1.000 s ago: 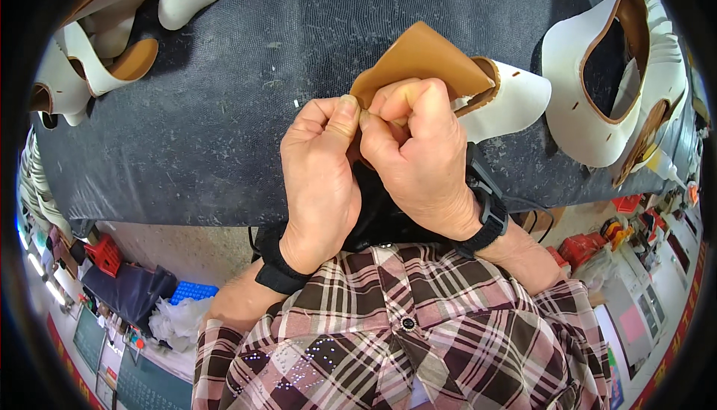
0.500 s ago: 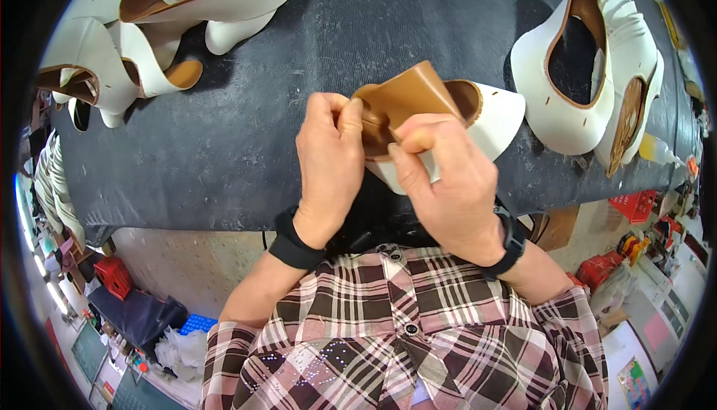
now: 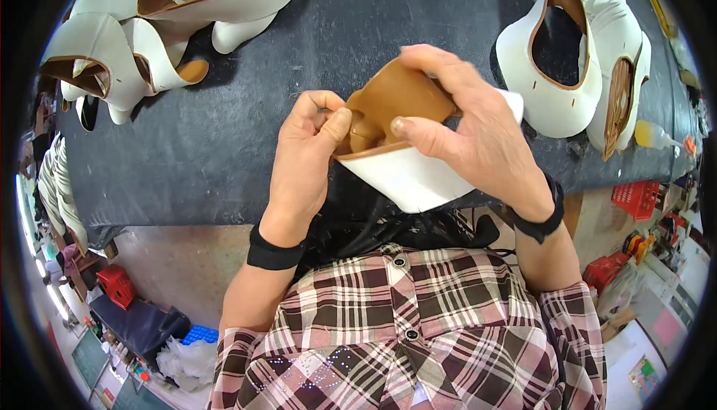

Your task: The person folds and presses the edges of a leather shoe upper by hand, then picks up a bottle and applies liquid to a small piece of material. After setting the bottle down, the person gathers several shoe uppers from the table and moves them to a different pile.

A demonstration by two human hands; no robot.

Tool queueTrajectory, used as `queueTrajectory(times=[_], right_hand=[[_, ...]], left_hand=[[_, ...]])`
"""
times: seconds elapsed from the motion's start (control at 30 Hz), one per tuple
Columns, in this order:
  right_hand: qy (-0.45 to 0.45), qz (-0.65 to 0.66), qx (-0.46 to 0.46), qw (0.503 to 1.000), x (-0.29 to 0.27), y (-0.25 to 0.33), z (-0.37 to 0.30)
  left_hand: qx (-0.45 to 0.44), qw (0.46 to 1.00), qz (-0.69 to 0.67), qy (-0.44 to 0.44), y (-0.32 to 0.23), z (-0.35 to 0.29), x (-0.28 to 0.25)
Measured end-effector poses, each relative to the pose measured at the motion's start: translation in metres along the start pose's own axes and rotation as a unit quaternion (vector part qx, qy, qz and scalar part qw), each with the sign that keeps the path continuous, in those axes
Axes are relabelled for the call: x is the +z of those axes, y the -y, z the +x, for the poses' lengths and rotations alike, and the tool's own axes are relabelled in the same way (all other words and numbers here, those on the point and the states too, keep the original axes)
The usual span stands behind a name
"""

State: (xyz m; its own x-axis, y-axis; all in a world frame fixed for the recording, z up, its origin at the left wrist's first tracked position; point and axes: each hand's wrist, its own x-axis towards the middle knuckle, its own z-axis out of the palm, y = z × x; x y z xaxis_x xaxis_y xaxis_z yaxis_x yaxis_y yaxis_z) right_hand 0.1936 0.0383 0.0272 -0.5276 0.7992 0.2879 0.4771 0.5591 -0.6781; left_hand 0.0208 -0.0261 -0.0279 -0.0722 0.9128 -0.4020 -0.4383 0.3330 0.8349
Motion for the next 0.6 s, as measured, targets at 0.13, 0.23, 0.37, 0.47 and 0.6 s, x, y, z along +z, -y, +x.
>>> queueTrajectory(times=[0.13, 0.23, 0.37, 0.47, 0.6], right_hand=[[0.086, 0.089, 0.134, 0.983, 0.016, -0.001, -0.001], [0.121, 0.076, 0.179, 0.973, 0.016, 0.008, 0.004], [0.103, 0.053, 0.153, 0.982, 0.020, 0.008, 0.007], [0.058, 0.077, 0.145, 0.985, 0.027, 0.009, 0.007], [0.057, 0.064, 0.150, 0.985, 0.028, 0.012, 0.010]], left_hand=[[-0.011, 0.997, -0.075, 0.012, -0.006, -0.007, -0.003], [-0.021, 0.997, -0.079, 0.015, -0.009, -0.010, -0.009], [-0.034, 0.997, -0.062, 0.004, -0.014, -0.010, -0.009], [-0.035, 0.998, -0.059, -0.009, -0.012, -0.008, -0.011], [-0.040, 0.998, -0.050, -0.003, -0.012, -0.006, -0.014]])
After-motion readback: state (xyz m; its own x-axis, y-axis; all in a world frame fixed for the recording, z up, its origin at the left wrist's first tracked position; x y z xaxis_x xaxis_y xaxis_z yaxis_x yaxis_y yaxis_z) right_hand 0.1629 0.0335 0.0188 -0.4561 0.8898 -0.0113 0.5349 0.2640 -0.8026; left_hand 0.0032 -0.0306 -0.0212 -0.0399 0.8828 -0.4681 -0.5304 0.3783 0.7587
